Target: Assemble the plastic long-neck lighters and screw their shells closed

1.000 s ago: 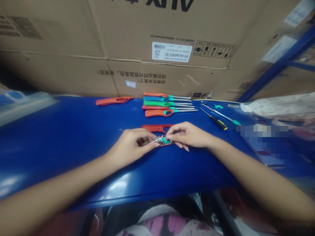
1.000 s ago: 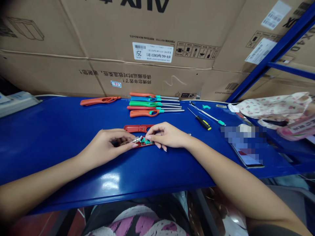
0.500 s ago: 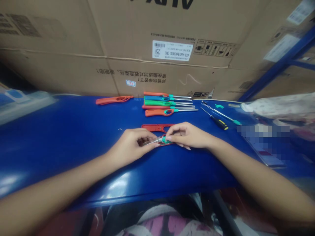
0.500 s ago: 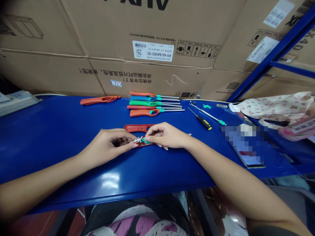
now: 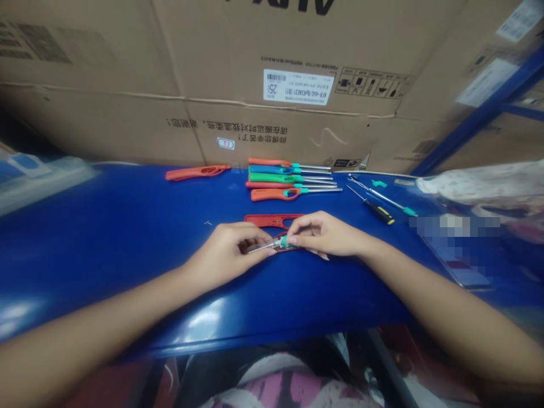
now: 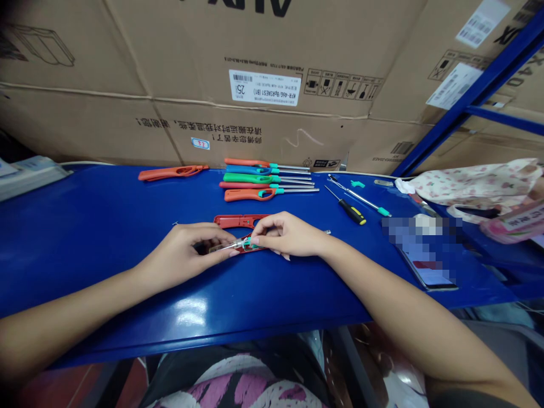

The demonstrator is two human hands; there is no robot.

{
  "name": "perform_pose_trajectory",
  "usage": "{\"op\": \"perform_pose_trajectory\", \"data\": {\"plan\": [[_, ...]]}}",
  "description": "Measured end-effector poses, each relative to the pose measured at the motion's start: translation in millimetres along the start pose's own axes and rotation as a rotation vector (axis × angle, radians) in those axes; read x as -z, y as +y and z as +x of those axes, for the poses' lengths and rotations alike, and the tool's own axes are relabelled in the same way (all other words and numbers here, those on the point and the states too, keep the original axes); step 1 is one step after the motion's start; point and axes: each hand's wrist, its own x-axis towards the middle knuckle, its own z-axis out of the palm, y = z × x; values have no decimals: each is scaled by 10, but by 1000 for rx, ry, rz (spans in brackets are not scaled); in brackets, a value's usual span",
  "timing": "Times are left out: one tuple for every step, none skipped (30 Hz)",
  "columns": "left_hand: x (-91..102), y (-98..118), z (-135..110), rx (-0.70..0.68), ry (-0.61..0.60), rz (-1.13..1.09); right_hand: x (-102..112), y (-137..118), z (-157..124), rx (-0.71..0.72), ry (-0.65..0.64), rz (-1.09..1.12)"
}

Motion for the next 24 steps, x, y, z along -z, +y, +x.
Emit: {"op": "perform_pose_trajectory", "data": {"plan": [[1, 2, 1, -1, 0, 3, 0, 0, 0, 1, -5, 1], [2, 4, 3, -3, 1, 5, 1, 0, -1, 2, -9, 2], [3, 5, 4, -6, 2, 7, 1, -2, -2, 4, -10, 4], [3, 6, 4, -8, 2, 7, 0, -5, -4, 4, -11, 5], [3, 7, 3, -10, 1, 8, -1, -8, -5, 2, -11, 6], [2, 8, 2, -10, -2, 8, -2, -12, -7, 0, -10, 5], [2, 9, 0, -11, -4, 10, -4, -15, -8, -2, -7, 3], [1, 10, -2, -11, -7, 12, -6, -18, -9, -5, -4, 1], [0, 11, -3, -12, -8, 15, -8, -19, -9, -8, -3, -4], [-1, 12, -4, -13, -9, 15, -9, -19, -9, -8, -3, -7], [-2, 12, -4, -14, -10, 15, -10, -18, -9, -7, -4, -9], [-3, 13, -4, -14, -11, 14, -9, -15, -9, -5, -5, -10], [-4, 12, -3, -12, -12, 13, -8, -12, -9, -1, -6, -10], [-4, 12, -1, -11, -14, 12, -6, -9, -9, 2, -8, -9], [-4, 10, 0, -10, -16, 12, -5, -6, -9, 4, -10, -7], [-4, 8, 1, -11, -16, 12, -4, -5, -8, 4, -12, -3], [-3, 6, 2, -12, -16, 13, -3, -6, -8, 3, -15, 0], [-2, 4, 3, -12, -17, 14, -4, -7, -7, 2, -17, 3], [-1, 1, 2, -11, -18, 16, -5, -9, -7, 3, -18, 4], [-1, 0, 1, -10, -19, 17, -7, -12, -7, 5, -16, 3], [0, -1, -1, -9, -20, 18, -8, -15, -7, 7, -14, 1], [0, -1, -2, -9, -21, 19, -10, -17, -6, 10, -13, -1], [0, -1, -4, -10, -22, 20, -11, -18, -6, 11, -14, -1], [0, 0, -5, -12, -22, 20, -12, -18, -6, 11, -15, -2]]}}
